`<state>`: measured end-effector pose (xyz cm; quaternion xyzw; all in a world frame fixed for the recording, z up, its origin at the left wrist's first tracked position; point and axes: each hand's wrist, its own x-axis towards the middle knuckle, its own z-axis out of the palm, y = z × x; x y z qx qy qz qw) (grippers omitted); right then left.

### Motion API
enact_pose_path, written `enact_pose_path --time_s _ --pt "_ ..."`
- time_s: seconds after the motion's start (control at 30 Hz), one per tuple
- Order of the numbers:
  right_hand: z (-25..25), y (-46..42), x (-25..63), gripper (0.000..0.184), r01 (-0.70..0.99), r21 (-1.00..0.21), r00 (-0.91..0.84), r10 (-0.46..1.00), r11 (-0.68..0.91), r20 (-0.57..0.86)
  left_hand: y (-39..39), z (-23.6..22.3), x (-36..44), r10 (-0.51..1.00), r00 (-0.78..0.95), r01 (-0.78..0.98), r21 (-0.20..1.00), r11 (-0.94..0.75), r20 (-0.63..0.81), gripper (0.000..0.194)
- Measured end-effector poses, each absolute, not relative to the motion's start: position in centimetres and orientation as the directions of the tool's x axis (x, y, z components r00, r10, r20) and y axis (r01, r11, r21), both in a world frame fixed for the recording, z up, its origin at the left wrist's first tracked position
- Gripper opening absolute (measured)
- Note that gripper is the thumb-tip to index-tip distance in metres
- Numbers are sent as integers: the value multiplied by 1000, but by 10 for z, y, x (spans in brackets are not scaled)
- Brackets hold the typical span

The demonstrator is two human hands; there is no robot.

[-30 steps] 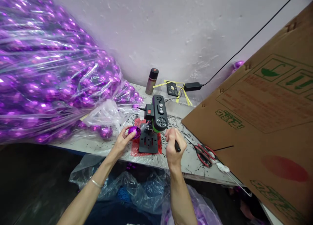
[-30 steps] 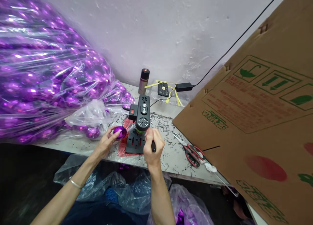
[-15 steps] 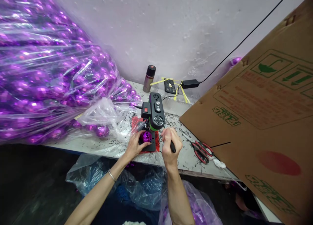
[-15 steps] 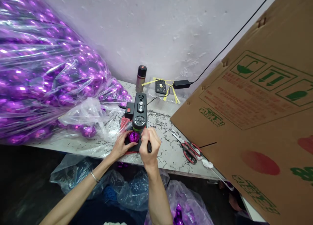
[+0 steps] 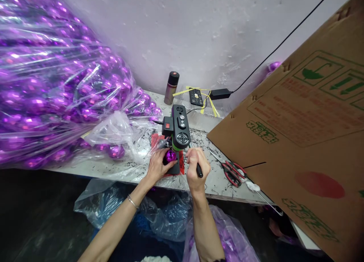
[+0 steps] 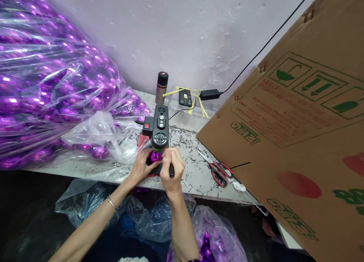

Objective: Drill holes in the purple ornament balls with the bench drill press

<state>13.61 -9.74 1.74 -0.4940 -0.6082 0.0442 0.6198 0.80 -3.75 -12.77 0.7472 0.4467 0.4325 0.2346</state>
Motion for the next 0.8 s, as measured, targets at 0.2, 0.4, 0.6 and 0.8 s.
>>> enact_pose_path --time_s 0.2,0.4,0.6,0.8 --pt "11 -98 138 35 562 -634 240 629 532 740 -35 -135 11 888 258 375 808 -454 380 58" --pt "-22 -97 139 32 613 -561 217 565 556 796 -36 -137 10 890 242 366 813 -453 387 54" --pt "-55 -92 141 32 607 -525 222 507 596 833 -36 -135 10 887 251 372 807 -458 387 54" --pt "-61 -89 142 32 606 -502 212 484 617 849 -35 -137 10 869 262 357 795 -491 419 53"
